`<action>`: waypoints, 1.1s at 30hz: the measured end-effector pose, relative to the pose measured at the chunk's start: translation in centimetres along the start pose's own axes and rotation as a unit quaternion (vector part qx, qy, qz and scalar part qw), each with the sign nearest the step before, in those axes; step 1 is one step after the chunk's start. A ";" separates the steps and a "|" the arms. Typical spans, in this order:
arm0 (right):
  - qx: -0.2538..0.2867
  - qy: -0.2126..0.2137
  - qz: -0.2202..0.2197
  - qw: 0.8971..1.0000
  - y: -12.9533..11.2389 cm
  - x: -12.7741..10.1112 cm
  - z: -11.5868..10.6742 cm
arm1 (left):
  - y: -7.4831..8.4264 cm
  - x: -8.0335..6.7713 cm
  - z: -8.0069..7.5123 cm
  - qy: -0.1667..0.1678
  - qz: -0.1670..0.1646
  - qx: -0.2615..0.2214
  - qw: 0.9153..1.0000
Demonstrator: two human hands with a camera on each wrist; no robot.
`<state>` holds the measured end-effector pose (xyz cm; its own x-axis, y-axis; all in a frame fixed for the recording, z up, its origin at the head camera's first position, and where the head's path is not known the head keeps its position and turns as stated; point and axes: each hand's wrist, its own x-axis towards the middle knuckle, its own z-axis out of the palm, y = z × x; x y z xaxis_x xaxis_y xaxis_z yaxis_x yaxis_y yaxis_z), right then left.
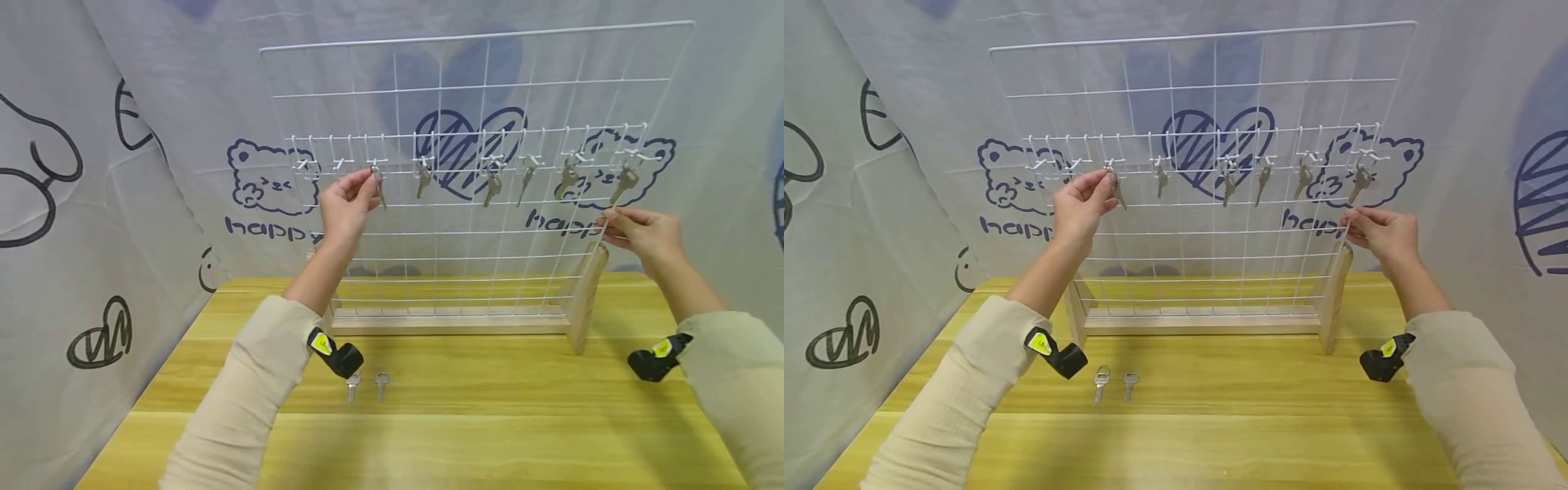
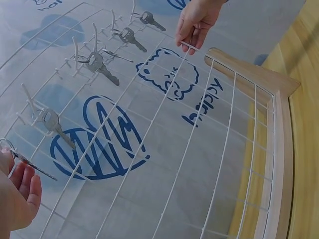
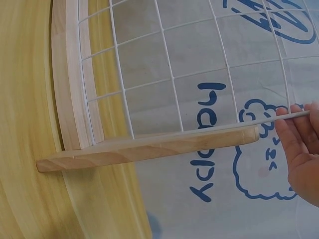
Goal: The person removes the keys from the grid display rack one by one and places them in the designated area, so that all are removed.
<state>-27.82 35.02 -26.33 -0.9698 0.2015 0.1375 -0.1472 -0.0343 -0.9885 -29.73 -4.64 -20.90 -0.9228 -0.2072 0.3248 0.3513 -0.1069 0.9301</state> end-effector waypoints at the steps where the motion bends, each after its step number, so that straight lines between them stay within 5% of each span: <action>1: 0.000 0.000 0.000 1.000 0.0 0.0 0.0 | 0.0 0.0 0.0 0.000 -0.002 -0.003 1.000; 9: 0.024 -0.016 -0.003 1.000 0.5 0.0 0.4 | 0.0 -0.4 -1.2 0.011 0.012 -0.013 1.000; 21: 0.042 -0.020 -0.013 0.999 0.2 -0.1 0.1 | 1.2 -0.7 -1.7 -0.030 0.057 0.034 0.997; 33: -0.004 -0.011 -0.014 1.000 0.1 0.0 0.0 | 2.3 -2.3 -2.2 -0.029 0.086 0.062 0.994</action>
<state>-27.85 35.05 -26.41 -0.9695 0.1799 0.1663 -0.1726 -0.0202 -0.9848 -26.44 -6.52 -19.93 -0.8596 -0.1547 0.4870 0.4859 0.0473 0.8727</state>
